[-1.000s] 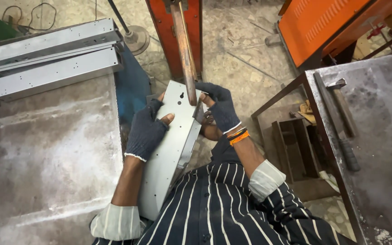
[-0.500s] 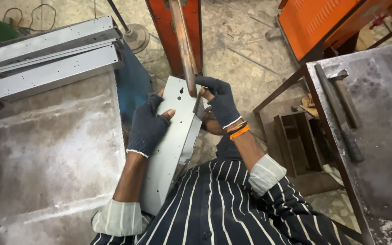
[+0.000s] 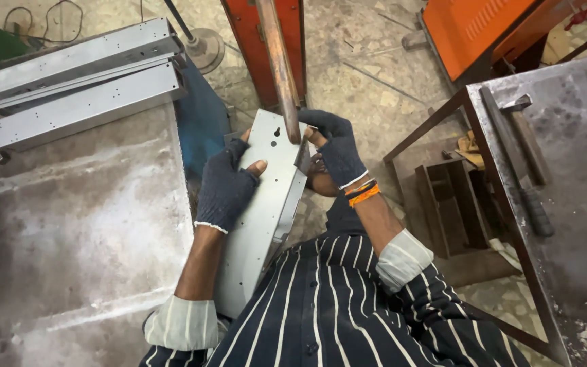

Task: The person welds the corners of rectangular metal frames using a handheld welding torch. They repeatedly pick up frames, align them under the torch, and weld the joints. The person also uses a hammer to tap the frames and a metal rod to scrape the welds.

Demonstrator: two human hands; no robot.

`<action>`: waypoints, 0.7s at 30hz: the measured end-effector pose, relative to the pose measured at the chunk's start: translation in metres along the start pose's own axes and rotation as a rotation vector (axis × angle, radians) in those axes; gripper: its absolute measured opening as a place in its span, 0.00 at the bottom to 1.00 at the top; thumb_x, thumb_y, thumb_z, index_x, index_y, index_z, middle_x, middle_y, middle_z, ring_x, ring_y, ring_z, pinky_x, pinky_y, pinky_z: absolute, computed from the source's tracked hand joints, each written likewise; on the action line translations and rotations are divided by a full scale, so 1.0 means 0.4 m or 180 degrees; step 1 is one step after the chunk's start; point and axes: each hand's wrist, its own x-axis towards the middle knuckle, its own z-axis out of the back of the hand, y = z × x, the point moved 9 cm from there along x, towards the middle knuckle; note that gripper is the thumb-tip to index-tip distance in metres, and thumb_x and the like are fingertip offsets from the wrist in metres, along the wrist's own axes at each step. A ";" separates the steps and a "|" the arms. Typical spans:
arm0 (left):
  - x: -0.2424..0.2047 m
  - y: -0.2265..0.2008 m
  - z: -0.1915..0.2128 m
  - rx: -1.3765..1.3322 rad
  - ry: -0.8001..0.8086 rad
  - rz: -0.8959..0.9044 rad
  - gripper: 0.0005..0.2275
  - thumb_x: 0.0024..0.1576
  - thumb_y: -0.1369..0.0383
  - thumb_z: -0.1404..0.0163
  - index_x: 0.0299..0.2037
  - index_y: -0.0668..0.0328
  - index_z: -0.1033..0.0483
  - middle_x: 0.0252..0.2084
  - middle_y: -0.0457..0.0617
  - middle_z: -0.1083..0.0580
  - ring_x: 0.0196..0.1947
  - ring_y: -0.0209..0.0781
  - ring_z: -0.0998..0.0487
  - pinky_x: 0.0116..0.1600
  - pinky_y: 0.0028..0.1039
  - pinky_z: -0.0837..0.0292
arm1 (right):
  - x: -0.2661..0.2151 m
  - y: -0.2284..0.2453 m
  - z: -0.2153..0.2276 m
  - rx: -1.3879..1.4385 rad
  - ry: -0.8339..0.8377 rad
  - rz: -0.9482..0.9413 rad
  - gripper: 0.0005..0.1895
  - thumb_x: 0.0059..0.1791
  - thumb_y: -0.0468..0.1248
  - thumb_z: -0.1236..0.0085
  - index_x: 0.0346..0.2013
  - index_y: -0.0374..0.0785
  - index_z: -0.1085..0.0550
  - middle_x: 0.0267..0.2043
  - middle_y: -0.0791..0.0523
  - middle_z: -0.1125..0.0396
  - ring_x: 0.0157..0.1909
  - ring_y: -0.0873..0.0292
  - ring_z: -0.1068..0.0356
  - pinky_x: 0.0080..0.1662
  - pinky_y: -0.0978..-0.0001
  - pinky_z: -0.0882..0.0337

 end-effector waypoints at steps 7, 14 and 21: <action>0.003 0.018 0.003 0.0078 0.0018 0.0102 0.27 0.51 0.75 0.42 0.64 0.62 0.29 0.50 0.56 0.19 0.47 0.37 0.20 0.54 0.26 0.27 | -0.022 0.041 -0.012 0.0002 -0.0067 0.0063 0.14 0.53 0.33 0.40 0.52 0.32 0.23 0.48 0.56 0.26 0.52 0.64 0.29 0.56 0.69 0.29; 0.003 0.014 0.004 0.0012 0.0033 -0.0074 0.26 0.52 0.74 0.42 0.64 0.64 0.29 0.51 0.56 0.19 0.49 0.36 0.20 0.55 0.27 0.27 | -0.084 0.212 -0.076 -0.0440 0.0133 0.0232 0.25 0.49 0.33 0.39 0.61 0.32 0.29 0.55 0.52 0.29 0.58 0.58 0.29 0.60 0.66 0.30; 0.012 0.031 0.000 0.0060 0.0028 -0.0154 0.26 0.51 0.74 0.42 0.63 0.65 0.29 0.52 0.57 0.19 0.50 0.37 0.20 0.56 0.27 0.27 | -0.095 0.196 -0.109 -0.1867 -0.0586 0.0941 0.38 0.41 0.41 0.24 0.60 0.35 0.34 0.57 0.48 0.31 0.59 0.52 0.26 0.61 0.61 0.26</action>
